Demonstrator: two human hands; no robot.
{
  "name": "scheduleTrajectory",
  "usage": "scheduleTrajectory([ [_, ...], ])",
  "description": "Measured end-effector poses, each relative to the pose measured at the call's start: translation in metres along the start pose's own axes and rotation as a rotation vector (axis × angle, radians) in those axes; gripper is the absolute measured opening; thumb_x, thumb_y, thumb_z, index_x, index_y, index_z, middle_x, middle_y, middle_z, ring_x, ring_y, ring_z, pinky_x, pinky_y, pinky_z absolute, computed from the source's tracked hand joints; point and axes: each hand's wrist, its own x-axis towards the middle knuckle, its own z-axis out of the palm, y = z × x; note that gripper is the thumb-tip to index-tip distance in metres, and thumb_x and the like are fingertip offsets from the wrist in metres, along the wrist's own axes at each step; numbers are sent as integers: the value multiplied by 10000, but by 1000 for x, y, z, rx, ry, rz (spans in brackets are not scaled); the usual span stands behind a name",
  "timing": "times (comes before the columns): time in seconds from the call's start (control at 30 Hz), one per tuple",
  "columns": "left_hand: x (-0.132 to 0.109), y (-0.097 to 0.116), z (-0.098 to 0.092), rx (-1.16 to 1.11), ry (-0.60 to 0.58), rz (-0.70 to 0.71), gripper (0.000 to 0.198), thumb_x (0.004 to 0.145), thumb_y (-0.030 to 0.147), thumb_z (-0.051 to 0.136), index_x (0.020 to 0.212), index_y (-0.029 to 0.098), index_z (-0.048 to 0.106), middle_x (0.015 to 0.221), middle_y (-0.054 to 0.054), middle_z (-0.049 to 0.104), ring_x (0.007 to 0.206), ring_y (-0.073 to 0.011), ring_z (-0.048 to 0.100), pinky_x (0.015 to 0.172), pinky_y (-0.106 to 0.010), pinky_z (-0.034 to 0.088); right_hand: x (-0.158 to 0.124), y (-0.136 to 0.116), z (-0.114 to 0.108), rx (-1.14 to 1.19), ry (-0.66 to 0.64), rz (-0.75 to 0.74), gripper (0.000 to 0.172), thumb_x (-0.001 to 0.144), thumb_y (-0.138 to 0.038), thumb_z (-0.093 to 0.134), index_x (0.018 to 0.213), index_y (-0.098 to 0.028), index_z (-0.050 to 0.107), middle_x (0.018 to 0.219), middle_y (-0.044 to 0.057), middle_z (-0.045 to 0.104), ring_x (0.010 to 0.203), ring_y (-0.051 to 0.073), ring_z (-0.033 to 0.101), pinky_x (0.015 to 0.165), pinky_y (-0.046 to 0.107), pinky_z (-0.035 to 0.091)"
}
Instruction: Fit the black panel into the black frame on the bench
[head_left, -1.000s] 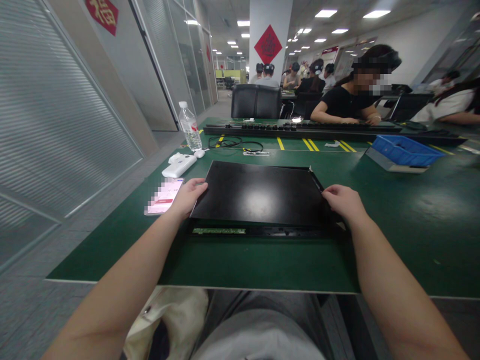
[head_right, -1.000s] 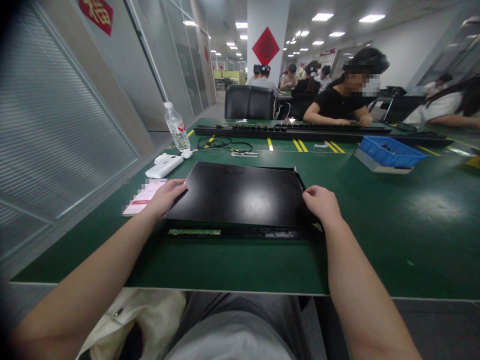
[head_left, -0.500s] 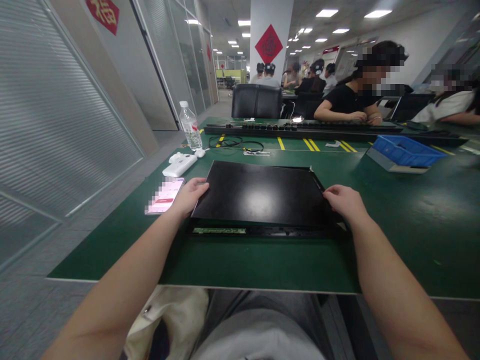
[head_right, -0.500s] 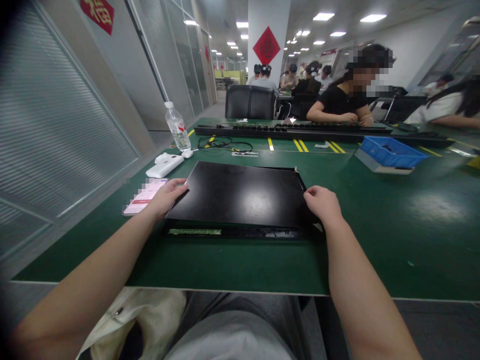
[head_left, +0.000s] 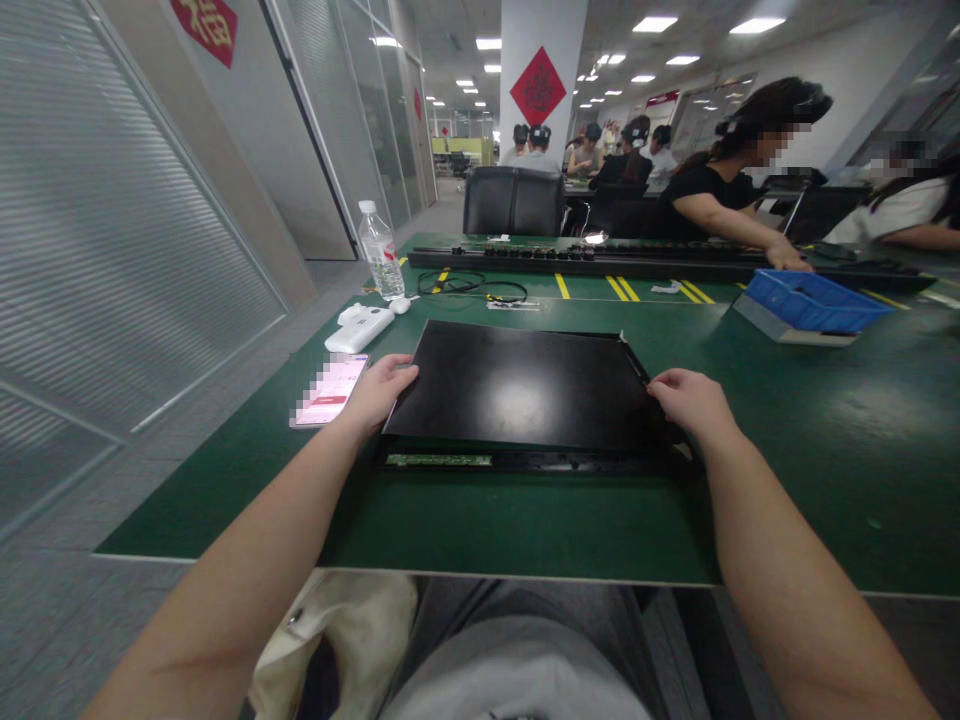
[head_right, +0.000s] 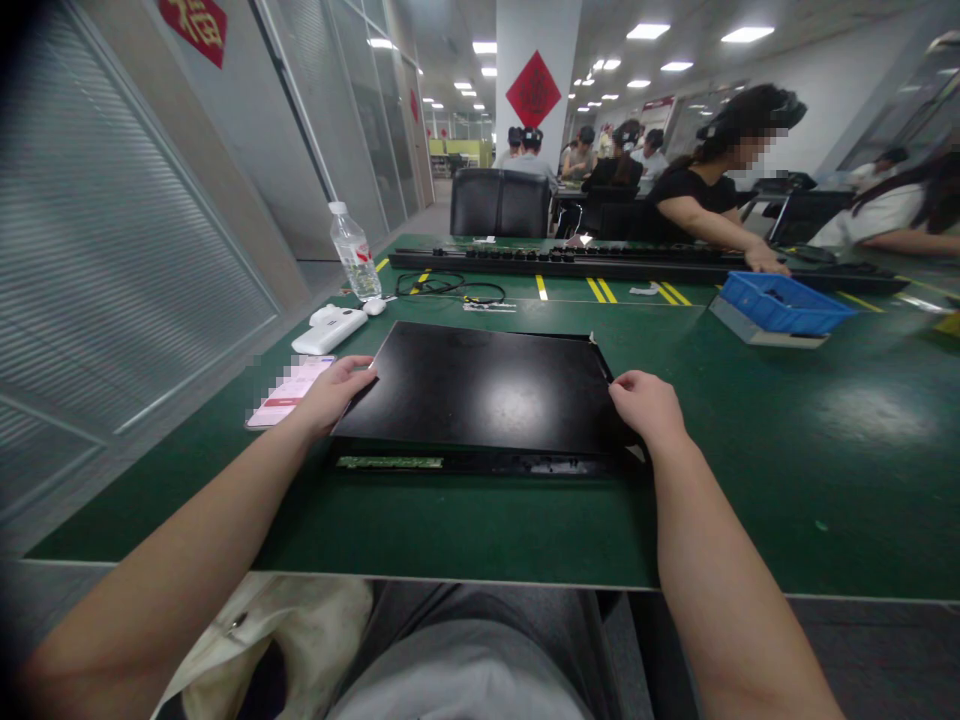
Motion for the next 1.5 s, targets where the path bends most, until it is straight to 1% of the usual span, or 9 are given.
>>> scheduleTrajectory([
  [0.2, 3, -3, -3, 38, -5, 7, 344, 851, 211, 764, 1160, 165, 620, 835, -39, 776, 641, -165, 716, 641, -261, 577, 0, 1, 1, 26, 32, -10, 211, 820, -333, 601, 867, -216, 770, 832, 71, 759, 683, 215, 683, 708, 329, 509],
  [0.33, 3, -3, -3, 48, -7, 2, 374, 848, 232, 773, 1182, 165, 617, 841, -41, 779, 641, -167, 718, 642, -264, 580, 1, 2, 1, 19, 19, -7, 223, 820, -332, 596, 885, -213, 773, 818, 67, 755, 671, 212, 676, 712, 332, 505],
  [0.57, 1, -2, -1, 36, 1, 5, 313, 873, 188, 731, 1162, 161, 613, 829, -31, 775, 616, -147, 700, 635, -247, 570, 1, 3, 1, -1, 7, 2, 250, 836, -340, 584, 923, -213, 780, 820, 64, 745, 682, 217, 679, 744, 337, 505],
  [0.77, 3, -4, -2, 25, 8, 20, 361, 840, 236, 789, 1156, 170, 626, 827, -31, 772, 630, -161, 706, 634, -260, 568, 2, 2, 0, 40, 16, -2, 223, 818, -345, 597, 869, -215, 771, 797, 65, 746, 653, 215, 673, 711, 339, 506],
  [0.97, 2, -3, 0, 13, 29, 14, 354, 847, 233, 785, 1158, 158, 635, 843, -47, 777, 661, -173, 723, 664, -275, 585, -2, -2, -3, 72, 4, 30, 211, 808, -332, 592, 850, -216, 763, 741, 54, 734, 602, 200, 659, 689, 331, 502],
  [1.13, -1, 0, 2, 6, 40, 12, 346, 849, 223, 784, 1160, 157, 649, 852, -48, 778, 685, -173, 727, 680, -273, 589, -2, -1, -2, 82, 9, 28, 206, 797, -326, 602, 844, -213, 767, 722, 52, 729, 573, 193, 649, 672, 326, 503],
  [1.37, -8, 9, 8, 10, 89, 9, 195, 935, 157, 638, 1124, 163, 685, 745, -5, 733, 632, -155, 691, 678, -261, 586, -1, -1, -2, 69, -3, 31, 202, 818, -326, 598, 856, -214, 763, 738, 49, 731, 597, 201, 658, 700, 337, 503],
  [1.43, -9, 10, 9, 15, 101, 13, 195, 937, 164, 633, 1123, 166, 691, 735, -2, 726, 658, -164, 701, 685, -263, 588, 0, -1, -1, 58, 1, 35, 204, 818, -324, 603, 866, -213, 767, 745, 51, 729, 613, 205, 662, 714, 339, 507],
  [1.5, -9, 10, 9, 15, 95, 14, 215, 921, 190, 670, 1133, 168, 692, 749, -8, 729, 676, -174, 707, 684, -271, 588, 0, -1, -1, 51, 1, 42, 208, 817, -325, 606, 875, -213, 771, 743, 51, 725, 625, 209, 666, 725, 340, 510],
])
